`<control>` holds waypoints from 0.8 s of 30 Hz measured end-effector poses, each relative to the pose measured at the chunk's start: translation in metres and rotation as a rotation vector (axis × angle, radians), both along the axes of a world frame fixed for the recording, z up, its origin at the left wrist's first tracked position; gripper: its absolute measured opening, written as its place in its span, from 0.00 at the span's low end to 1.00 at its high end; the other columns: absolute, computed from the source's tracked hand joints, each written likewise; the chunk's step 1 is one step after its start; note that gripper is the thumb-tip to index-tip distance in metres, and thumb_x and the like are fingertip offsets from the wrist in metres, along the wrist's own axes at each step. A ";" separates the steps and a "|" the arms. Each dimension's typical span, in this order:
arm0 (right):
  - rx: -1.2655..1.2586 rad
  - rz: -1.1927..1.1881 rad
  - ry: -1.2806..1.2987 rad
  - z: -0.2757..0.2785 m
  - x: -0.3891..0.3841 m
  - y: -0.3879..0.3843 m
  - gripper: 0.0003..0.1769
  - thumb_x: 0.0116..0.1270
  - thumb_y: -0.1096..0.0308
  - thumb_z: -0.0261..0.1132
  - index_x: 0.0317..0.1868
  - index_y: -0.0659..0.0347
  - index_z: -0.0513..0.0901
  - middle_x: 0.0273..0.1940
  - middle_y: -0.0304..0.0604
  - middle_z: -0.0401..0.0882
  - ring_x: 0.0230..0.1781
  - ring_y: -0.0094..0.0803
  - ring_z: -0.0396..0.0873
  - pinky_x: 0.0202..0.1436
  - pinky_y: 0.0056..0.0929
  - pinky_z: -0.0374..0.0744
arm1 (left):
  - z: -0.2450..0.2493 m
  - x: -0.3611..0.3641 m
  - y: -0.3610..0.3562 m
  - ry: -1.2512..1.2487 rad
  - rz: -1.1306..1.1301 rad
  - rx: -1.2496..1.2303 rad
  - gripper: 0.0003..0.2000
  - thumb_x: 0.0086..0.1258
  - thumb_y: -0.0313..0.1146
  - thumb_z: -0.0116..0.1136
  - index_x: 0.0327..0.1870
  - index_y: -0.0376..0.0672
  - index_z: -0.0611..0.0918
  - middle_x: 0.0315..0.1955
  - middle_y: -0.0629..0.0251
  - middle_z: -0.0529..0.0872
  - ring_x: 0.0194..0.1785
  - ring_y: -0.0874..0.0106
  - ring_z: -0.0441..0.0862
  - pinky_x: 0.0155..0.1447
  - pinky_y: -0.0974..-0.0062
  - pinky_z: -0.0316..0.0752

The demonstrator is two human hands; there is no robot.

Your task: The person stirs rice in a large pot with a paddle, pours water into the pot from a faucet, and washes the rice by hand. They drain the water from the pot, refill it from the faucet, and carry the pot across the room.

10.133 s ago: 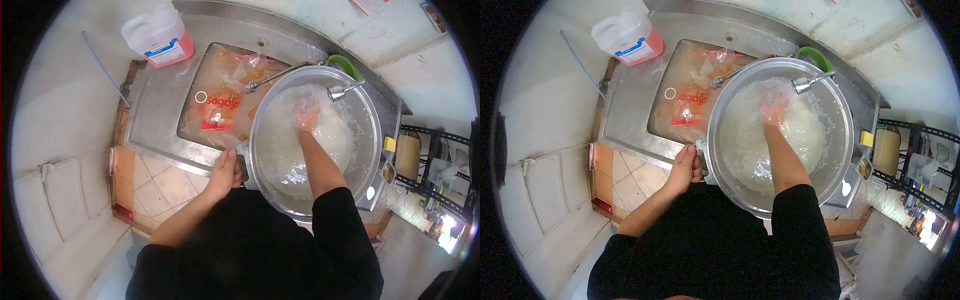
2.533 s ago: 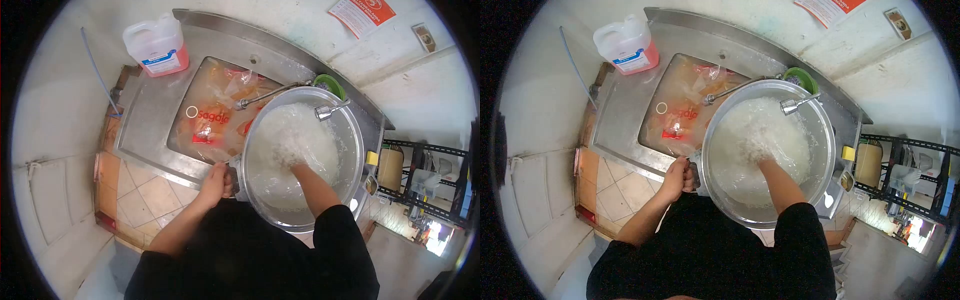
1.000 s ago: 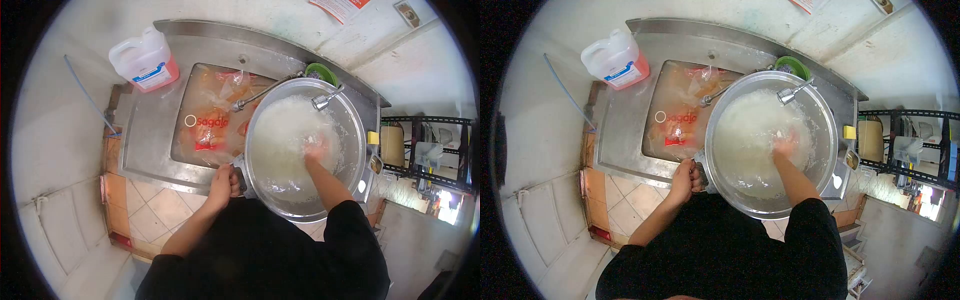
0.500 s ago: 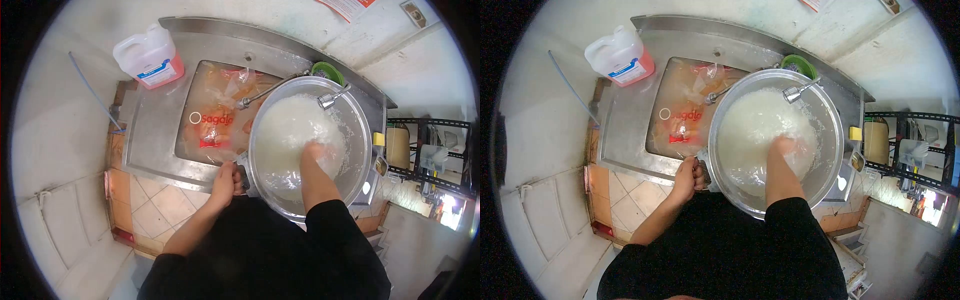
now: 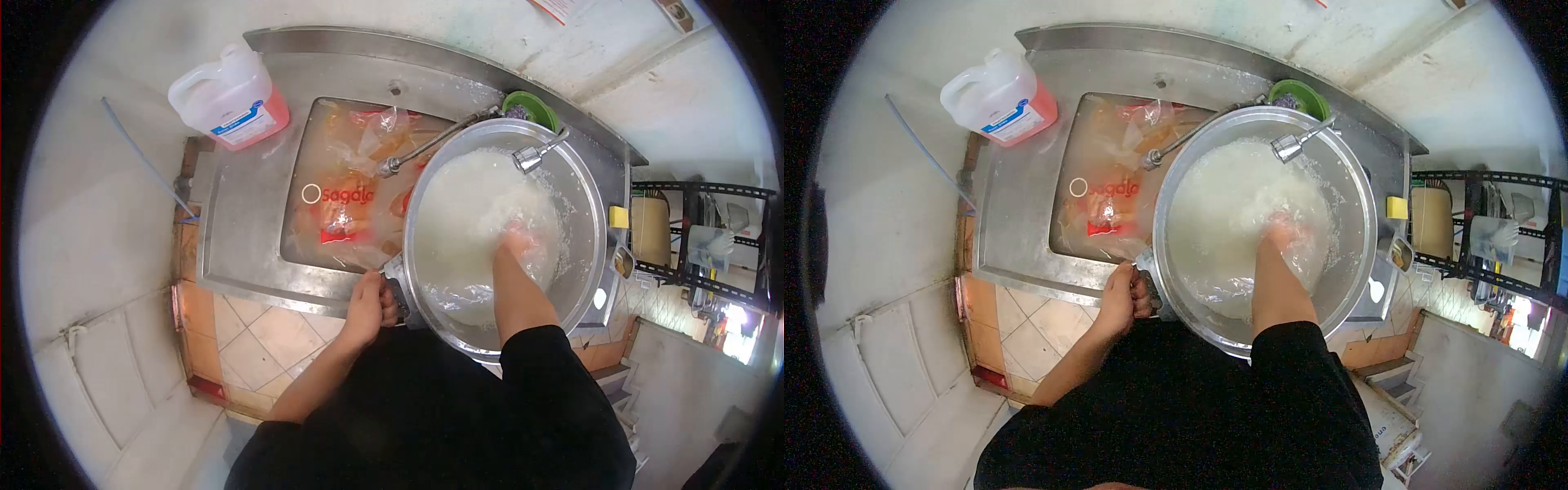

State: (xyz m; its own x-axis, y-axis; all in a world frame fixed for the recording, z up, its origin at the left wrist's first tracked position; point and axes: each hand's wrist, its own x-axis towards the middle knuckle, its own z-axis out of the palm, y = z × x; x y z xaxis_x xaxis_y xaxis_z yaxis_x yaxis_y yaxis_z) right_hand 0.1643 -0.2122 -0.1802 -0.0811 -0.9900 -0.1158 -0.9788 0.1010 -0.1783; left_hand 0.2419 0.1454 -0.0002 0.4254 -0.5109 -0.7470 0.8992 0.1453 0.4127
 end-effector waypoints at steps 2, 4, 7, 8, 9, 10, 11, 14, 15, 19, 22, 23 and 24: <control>0.010 0.029 -0.114 0.018 -0.004 0.004 0.39 0.66 0.46 0.58 0.69 0.65 0.67 0.69 0.60 0.62 0.72 0.53 0.58 0.75 0.50 0.56 | -0.005 0.000 0.001 -0.014 -0.017 -0.018 0.17 0.80 0.49 0.37 0.29 0.51 0.63 0.17 0.74 0.59 0.15 0.80 0.53 0.18 0.78 0.49; 0.018 0.071 -0.217 0.043 -0.002 0.011 0.40 0.64 0.45 0.60 0.69 0.65 0.67 0.68 0.59 0.63 0.72 0.53 0.58 0.75 0.50 0.56 | -0.004 0.002 -0.001 -0.031 -0.039 -0.039 0.18 0.80 0.49 0.38 0.29 0.51 0.63 0.16 0.73 0.59 0.15 0.79 0.54 0.18 0.77 0.50; 0.008 0.196 -0.268 0.066 0.010 0.033 0.41 0.62 0.44 0.62 0.68 0.65 0.67 0.67 0.58 0.64 0.71 0.52 0.59 0.75 0.49 0.57 | 0.001 0.004 -0.003 -0.061 -0.030 0.048 0.19 0.80 0.50 0.37 0.27 0.50 0.63 0.16 0.73 0.58 0.15 0.78 0.54 0.18 0.77 0.50; 0.000 0.258 -0.270 0.065 0.013 0.037 0.42 0.62 0.44 0.63 0.68 0.65 0.68 0.67 0.57 0.65 0.71 0.52 0.59 0.75 0.49 0.57 | -0.005 0.005 0.000 -0.084 -0.054 -0.003 0.20 0.80 0.50 0.37 0.26 0.50 0.63 0.16 0.73 0.58 0.15 0.78 0.54 0.18 0.78 0.50; -0.036 0.370 -0.230 0.032 0.006 0.032 0.41 0.62 0.44 0.63 0.68 0.64 0.68 0.67 0.57 0.64 0.71 0.52 0.58 0.75 0.49 0.57 | -0.011 0.006 0.001 -0.109 -0.075 -0.055 0.20 0.80 0.49 0.37 0.25 0.50 0.63 0.16 0.73 0.58 0.15 0.78 0.54 0.18 0.78 0.50; -0.078 0.480 -0.189 -0.004 -0.002 0.026 0.41 0.62 0.45 0.63 0.68 0.64 0.68 0.68 0.58 0.64 0.72 0.52 0.57 0.75 0.50 0.57 | -0.016 0.005 0.002 -0.134 -0.070 -0.069 0.20 0.80 0.48 0.37 0.25 0.50 0.63 0.16 0.73 0.58 0.14 0.78 0.54 0.17 0.79 0.50; -0.146 0.704 -0.098 -0.003 0.003 0.031 0.40 0.61 0.45 0.62 0.68 0.63 0.69 0.68 0.58 0.64 0.73 0.52 0.56 0.75 0.51 0.57 | -0.016 0.005 0.003 -0.142 -0.071 -0.078 0.20 0.80 0.48 0.37 0.25 0.50 0.63 0.16 0.73 0.58 0.14 0.78 0.54 0.17 0.79 0.50; 0.205 1.005 0.231 0.082 0.013 0.076 0.38 0.69 0.47 0.55 0.72 0.63 0.63 0.74 0.61 0.53 0.76 0.53 0.50 0.78 0.48 0.52 | -0.013 0.008 0.003 -0.128 -0.014 -0.038 0.18 0.79 0.48 0.38 0.26 0.50 0.63 0.16 0.73 0.59 0.14 0.79 0.54 0.16 0.78 0.50; 0.190 1.014 0.234 0.078 0.010 0.085 0.38 0.69 0.47 0.55 0.72 0.63 0.63 0.74 0.61 0.53 0.76 0.53 0.50 0.78 0.48 0.52 | -0.011 0.010 0.002 -0.104 -0.005 -0.017 0.17 0.80 0.46 0.38 0.27 0.51 0.63 0.16 0.74 0.58 0.14 0.80 0.54 0.16 0.79 0.50; 0.059 1.291 0.327 0.037 -0.008 0.090 0.30 0.69 0.55 0.55 0.67 0.60 0.70 0.69 0.59 0.65 0.74 0.50 0.58 0.74 0.51 0.60 | -0.011 0.006 0.003 -0.090 -0.003 0.007 0.14 0.79 0.45 0.38 0.29 0.52 0.63 0.16 0.75 0.59 0.14 0.81 0.54 0.16 0.79 0.49; 0.342 1.371 0.344 0.031 0.004 0.077 0.26 0.69 0.59 0.53 0.65 0.60 0.72 0.64 0.57 0.72 0.68 0.51 0.67 0.71 0.50 0.64 | -0.014 0.005 0.005 -0.065 0.002 -0.039 0.14 0.79 0.44 0.38 0.29 0.52 0.63 0.16 0.75 0.59 0.14 0.81 0.54 0.17 0.79 0.49; 0.597 1.296 0.346 0.031 0.008 0.074 0.24 0.68 0.60 0.53 0.63 0.60 0.74 0.62 0.55 0.75 0.64 0.50 0.72 0.69 0.49 0.68 | -0.015 0.003 0.006 -0.067 0.010 -0.041 0.14 0.79 0.44 0.38 0.29 0.52 0.63 0.16 0.75 0.59 0.14 0.81 0.54 0.17 0.79 0.49; 0.588 1.304 0.348 0.030 0.011 0.076 0.24 0.68 0.60 0.53 0.63 0.60 0.74 0.62 0.55 0.75 0.64 0.50 0.72 0.69 0.49 0.68 | -0.016 0.002 0.006 -0.081 0.005 -0.054 0.15 0.79 0.46 0.39 0.28 0.53 0.63 0.16 0.76 0.58 0.14 0.81 0.53 0.17 0.78 0.48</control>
State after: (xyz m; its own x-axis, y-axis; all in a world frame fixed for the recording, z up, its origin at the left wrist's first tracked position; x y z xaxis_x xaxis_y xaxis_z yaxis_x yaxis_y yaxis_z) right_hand 0.1750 -0.1364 -0.1502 0.7042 -0.2017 -0.6808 -0.4167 -0.8937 -0.1663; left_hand 0.2442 0.1518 -0.0165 0.4860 -0.5472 -0.6814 0.8624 0.1742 0.4752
